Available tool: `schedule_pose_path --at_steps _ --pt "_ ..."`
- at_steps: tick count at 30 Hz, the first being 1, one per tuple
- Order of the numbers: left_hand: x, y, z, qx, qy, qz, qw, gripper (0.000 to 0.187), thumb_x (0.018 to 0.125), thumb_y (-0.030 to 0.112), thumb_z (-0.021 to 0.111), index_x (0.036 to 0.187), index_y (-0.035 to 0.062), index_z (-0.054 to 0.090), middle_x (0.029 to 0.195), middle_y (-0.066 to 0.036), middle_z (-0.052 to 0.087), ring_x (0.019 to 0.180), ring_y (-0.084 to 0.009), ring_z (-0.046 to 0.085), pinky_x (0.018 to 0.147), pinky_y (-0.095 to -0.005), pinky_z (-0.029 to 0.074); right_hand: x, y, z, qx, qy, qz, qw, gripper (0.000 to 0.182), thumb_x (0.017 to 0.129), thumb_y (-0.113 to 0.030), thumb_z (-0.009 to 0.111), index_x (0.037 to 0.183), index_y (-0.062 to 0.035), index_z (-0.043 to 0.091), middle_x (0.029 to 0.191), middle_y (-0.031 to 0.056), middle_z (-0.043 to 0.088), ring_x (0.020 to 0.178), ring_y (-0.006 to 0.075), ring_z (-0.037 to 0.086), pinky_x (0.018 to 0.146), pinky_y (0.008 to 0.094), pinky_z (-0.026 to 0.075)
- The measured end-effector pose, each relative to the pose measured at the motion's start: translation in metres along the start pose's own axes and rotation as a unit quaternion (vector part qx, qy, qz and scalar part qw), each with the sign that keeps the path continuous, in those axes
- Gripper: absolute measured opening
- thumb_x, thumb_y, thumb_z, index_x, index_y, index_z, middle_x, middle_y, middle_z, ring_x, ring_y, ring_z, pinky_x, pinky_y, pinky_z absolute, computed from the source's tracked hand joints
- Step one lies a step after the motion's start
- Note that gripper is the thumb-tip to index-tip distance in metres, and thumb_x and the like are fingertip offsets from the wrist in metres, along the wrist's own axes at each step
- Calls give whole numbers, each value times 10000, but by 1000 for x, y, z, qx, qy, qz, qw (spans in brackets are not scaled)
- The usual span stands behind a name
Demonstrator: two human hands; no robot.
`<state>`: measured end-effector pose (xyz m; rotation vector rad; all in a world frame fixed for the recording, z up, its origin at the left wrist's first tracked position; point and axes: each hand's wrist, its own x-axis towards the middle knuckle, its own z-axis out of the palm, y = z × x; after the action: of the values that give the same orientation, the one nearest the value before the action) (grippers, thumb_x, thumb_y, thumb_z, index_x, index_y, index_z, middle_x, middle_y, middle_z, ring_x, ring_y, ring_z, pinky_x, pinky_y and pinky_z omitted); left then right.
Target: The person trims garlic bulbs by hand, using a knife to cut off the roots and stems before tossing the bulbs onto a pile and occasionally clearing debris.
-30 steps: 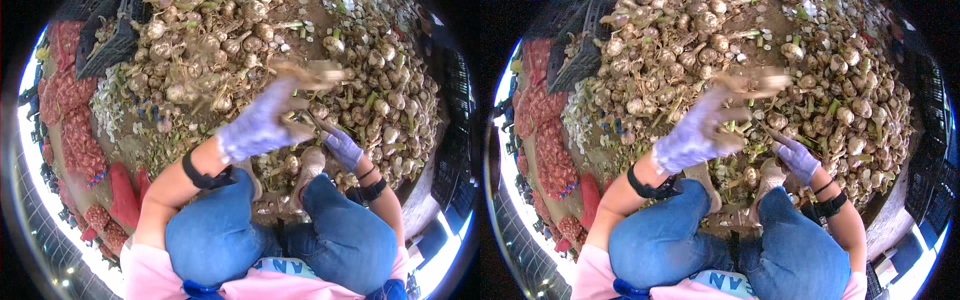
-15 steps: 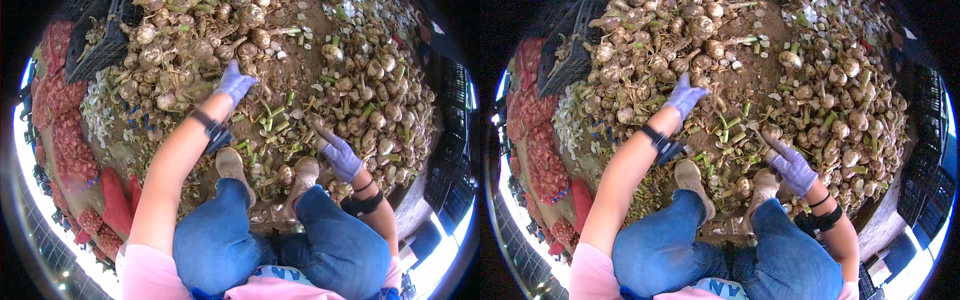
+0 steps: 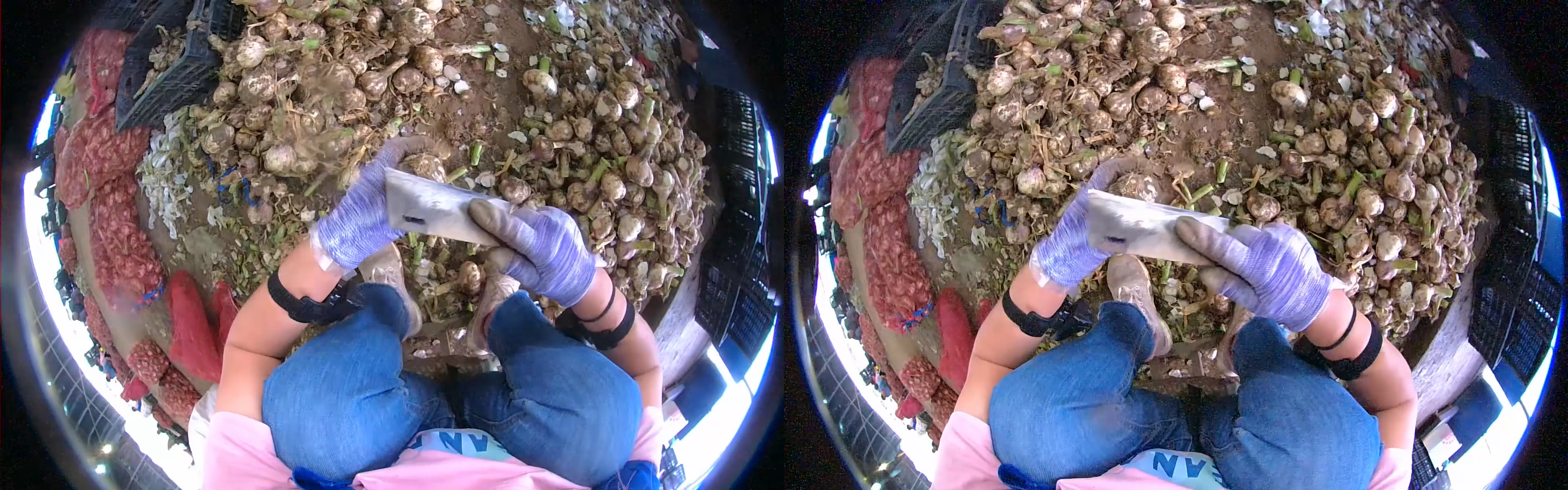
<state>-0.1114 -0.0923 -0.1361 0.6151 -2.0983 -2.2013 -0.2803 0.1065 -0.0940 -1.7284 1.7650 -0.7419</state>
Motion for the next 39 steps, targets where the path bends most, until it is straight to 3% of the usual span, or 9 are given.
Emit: schedule_pose_path --at_steps 3,13,20,24,26,28,30,35,39 --pt "-2 18 5 -1 -38 -29 999 596 832 160 681 1342 17 407 1209 -148 559 1091 -192 549 969 -308 465 8 -2 -1 -12 -10 -26 1000 591 844 -294 626 1400 -204 448 683 108 548 543 295 578 485 391 450" --pt "-4 23 27 -71 -14 -58 996 808 594 191 868 1262 51 436 1080 -84 570 985 -169 573 875 -319 503 12 -19 -5 -26 -59 -46 997 568 792 -363 664 1314 -171 549 748 96 601 555 297 573 516 391 437" --pt "-10 27 34 215 45 62 974 876 499 228 946 1203 36 461 1013 -59 575 942 -163 582 835 -330 510 5 1 11 3 46 -91 995 593 817 -352 653 1377 -267 475 665 74 553 483 265 560 423 382 429" --pt "-13 14 39 236 50 182 953 741 599 225 895 1178 25 477 930 -96 588 861 -213 620 732 -307 529 -9 9 15 -38 -16 -80 996 577 834 -355 647 1376 -243 481 783 98 637 576 279 617 504 367 480" --pt "-18 21 30 224 45 146 963 645 641 146 836 1186 52 504 978 -117 589 890 -243 623 792 -328 523 -34 49 39 58 122 135 982 557 864 -304 628 1390 -226 462 826 123 666 692 332 655 571 375 513" --pt "-20 28 26 162 29 172 971 637 657 135 817 1200 62 493 1017 -109 580 931 -240 612 826 -350 515 -62 85 20 -17 -6 360 933 536 897 -280 583 1405 -193 440 930 145 687 810 350 673 702 393 539" --pt "-16 19 21 158 -33 94 982 703 618 120 870 1199 63 477 1108 -93 582 1018 -199 595 905 -338 480 -68 89 27 34 3 318 947 548 919 -317 563 1421 -157 414 995 143 687 864 320 677 761 391 527" --pt "4 10 16 178 -148 285 930 271 644 179 852 727 125 599 827 -58 607 767 -261 612 690 -353 496 -33 26 -9 331 -36 217 918 608 955 -400 514 1444 -73 362 1151 117 660 999 241 643 856 360 483" --pt "5 15 15 278 -214 326 878 277 632 157 826 702 124 560 778 -47 590 682 -279 604 605 -392 496 -19 5 -26 381 -124 220 890 612 960 -414 508 1439 -58 371 1125 90 646 954 179 604 846 326 471"
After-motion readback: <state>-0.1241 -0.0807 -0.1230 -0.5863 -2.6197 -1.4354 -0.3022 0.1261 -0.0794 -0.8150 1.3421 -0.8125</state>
